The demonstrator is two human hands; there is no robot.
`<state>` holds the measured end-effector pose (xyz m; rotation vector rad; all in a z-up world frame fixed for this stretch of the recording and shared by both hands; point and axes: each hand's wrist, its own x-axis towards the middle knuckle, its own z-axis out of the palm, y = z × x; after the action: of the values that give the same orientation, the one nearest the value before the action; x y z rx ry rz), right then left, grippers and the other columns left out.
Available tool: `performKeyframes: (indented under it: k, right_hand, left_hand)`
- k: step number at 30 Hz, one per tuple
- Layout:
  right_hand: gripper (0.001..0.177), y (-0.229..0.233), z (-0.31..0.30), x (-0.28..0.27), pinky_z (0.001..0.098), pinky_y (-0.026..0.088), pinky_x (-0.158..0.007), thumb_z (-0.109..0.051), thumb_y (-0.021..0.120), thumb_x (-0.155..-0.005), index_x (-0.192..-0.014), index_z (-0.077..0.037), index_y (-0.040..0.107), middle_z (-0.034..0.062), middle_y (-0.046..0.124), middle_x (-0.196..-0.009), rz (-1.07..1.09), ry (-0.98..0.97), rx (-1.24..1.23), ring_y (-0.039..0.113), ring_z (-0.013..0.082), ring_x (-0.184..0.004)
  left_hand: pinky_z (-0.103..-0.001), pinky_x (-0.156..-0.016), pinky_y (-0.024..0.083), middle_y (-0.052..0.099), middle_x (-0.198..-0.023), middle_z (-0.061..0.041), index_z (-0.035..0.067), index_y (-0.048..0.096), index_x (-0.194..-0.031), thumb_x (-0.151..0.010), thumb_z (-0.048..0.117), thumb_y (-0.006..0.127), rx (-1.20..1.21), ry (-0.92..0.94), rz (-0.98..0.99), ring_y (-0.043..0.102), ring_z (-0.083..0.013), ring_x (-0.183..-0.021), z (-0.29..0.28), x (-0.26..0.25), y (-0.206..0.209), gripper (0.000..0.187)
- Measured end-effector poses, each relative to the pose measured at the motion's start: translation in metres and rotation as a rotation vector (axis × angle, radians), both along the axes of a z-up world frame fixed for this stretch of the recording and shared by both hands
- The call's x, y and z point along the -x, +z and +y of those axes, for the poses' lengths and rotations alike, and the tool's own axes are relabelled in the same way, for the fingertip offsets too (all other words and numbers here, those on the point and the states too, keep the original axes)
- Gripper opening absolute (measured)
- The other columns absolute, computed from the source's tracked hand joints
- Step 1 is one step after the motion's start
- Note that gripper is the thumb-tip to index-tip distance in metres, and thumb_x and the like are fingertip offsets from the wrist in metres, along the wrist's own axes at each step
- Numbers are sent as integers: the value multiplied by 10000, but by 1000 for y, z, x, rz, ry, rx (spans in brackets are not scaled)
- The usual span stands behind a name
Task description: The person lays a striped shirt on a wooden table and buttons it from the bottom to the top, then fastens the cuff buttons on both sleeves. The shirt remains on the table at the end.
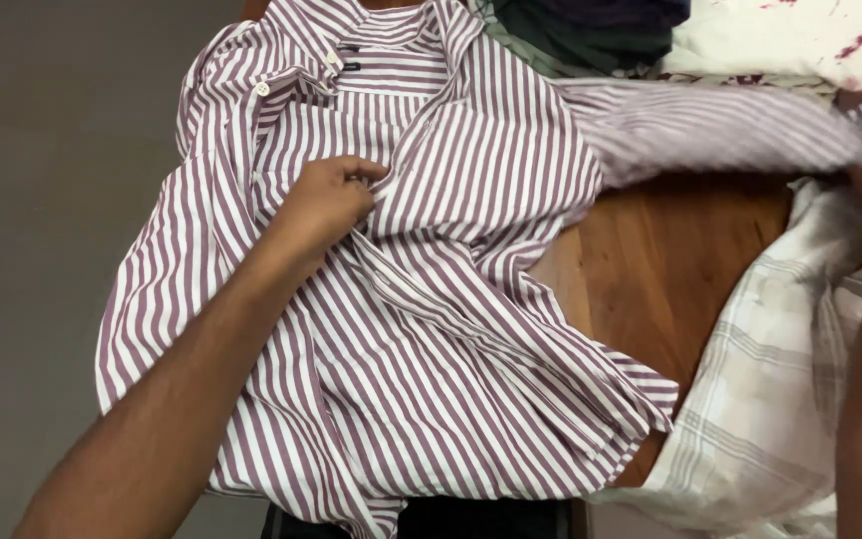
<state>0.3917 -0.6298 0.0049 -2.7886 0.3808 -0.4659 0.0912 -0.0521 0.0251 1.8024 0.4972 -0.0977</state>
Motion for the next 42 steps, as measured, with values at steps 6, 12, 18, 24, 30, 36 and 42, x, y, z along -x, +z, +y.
performKeyframes:
  k: [6, 12, 18, 24, 30, 36, 42]
  right_hand:
    - [300, 12, 36, 18, 370, 492, -753, -186, 551, -1056, -1058, 21, 769, 142, 699, -872, -37, 24, 128, 635, 213, -816]
    - [380, 34, 177, 70, 330, 488, -657, -236, 543, -1108, -976, 10, 799, 81, 705, -758, -354, 531, -137, 621, 136, -691]
    - [495, 44, 348, 119, 242, 425, -438, -451, 534, -1050, -1020, 3, 729, 66, 712, -684, 207, 865, -560, 606, 104, -509]
    - [441, 3, 435, 77, 288, 472, -405, -356, 744, -904, -896, 78, 670, 117, 695, -714, 406, 738, -639, 623, 145, -488]
    - [211, -34, 477, -1, 322, 501, -423, -148, 727, -865, -909, 42, 647, 168, 703, -769, 150, 843, -837, 649, 171, -500]
    - [257, -1, 491, -20, 452, 585, -660, -256, 802, -918, -945, -11, 726, 195, 746, -837, -493, 931, 73, 730, 326, -724]
    - [113, -5, 559, 47, 388, 584, -606, -135, 711, -958, -961, -25, 685, 145, 721, -840, -386, 749, 527, 736, 265, -751]
  left_hand:
    - [-166, -489, 401, 550, -761, -7, 24, 596, -1407, -732, -123, 581, 415, -19, -4, 468, -55, -557, -7, 0, -2, 692]
    - [-174, -544, 513, 681, -1019, -122, 1, 505, -1457, -746, -110, 545, 491, -76, 68, 596, -79, -633, -27, 6, 2, 721]
    - [-172, -595, 576, 638, -1299, -167, 58, 453, -1492, -801, -79, 567, 473, -102, 42, 681, -77, -717, -34, 12, 9, 714]
    - [-191, -529, 491, 706, -1212, -224, 78, 447, -1521, -805, -81, 569, 388, -293, -66, 582, -99, -644, -36, 16, 1, 744]
    - [-192, -544, 490, 678, -1117, -113, 58, 352, -1586, -777, -147, 533, 535, -234, -163, 612, -66, -664, -33, 13, -9, 854]
    - [-207, -461, 431, 682, -935, -123, 20, 305, -1576, -806, -110, 518, 450, 7, -46, 500, -62, -524, -24, 7, -12, 810]
    - [-208, -430, 402, 679, -1029, -181, 44, 264, -1584, -846, -64, 545, 349, -18, 34, 458, -57, -495, -28, 2, -23, 797]
